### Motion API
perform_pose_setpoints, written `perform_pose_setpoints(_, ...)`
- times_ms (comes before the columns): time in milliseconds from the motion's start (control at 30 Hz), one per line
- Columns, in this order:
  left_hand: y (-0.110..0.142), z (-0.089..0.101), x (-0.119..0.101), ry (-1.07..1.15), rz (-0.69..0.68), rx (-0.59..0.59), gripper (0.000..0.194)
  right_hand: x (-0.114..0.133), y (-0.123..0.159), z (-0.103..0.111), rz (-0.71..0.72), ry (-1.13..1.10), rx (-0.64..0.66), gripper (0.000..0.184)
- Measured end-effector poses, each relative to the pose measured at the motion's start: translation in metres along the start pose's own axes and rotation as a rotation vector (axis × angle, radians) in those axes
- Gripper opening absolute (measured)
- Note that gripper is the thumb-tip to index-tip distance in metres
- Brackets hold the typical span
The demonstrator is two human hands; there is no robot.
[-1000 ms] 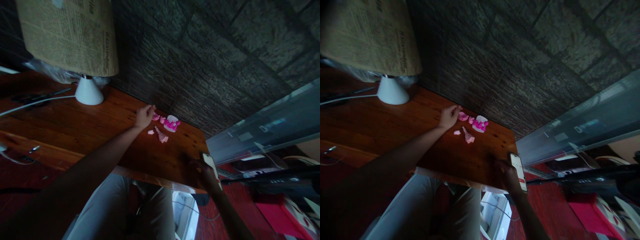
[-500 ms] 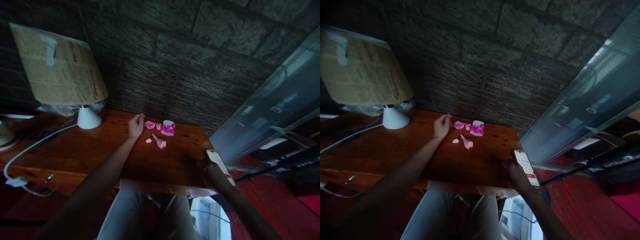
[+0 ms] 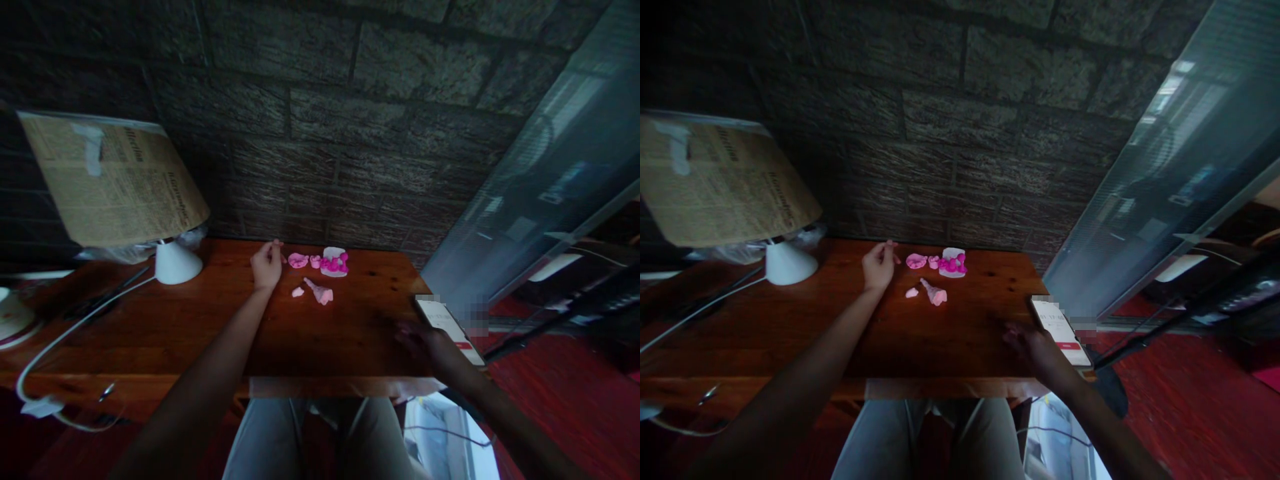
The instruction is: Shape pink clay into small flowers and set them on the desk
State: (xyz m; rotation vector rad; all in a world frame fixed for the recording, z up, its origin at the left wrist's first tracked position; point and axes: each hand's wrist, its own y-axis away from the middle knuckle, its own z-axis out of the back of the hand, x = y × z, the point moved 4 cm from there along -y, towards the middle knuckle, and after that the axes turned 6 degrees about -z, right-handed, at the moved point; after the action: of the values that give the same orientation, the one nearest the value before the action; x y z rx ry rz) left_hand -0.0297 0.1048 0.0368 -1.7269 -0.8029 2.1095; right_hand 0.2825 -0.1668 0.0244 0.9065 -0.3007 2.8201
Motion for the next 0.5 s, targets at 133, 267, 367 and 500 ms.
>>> perform_pose_setpoints(133,0.000,0.001,0.001,-0.009,-0.002,-0.001,0.039,0.008,-0.027,-0.008,0.000,-0.134,-0.013,0.028)
perform_pose_setpoints(267,0.000,0.000,0.001,-0.019,-0.013,0.003,0.039,0.004,-0.081,-0.017,-0.082,-0.352,-0.067,0.044)
perform_pose_setpoints(367,0.000,0.000,0.001,-0.015,-0.014,0.002,0.037,0.008,-0.126,-0.021,-0.093,-0.511,-0.067,0.056)
perform_pose_setpoints(500,0.001,-0.002,0.000,-0.021,-0.029,0.019,0.035,0.011,-0.171,-0.022,-0.153,-0.664,-0.194,0.063)
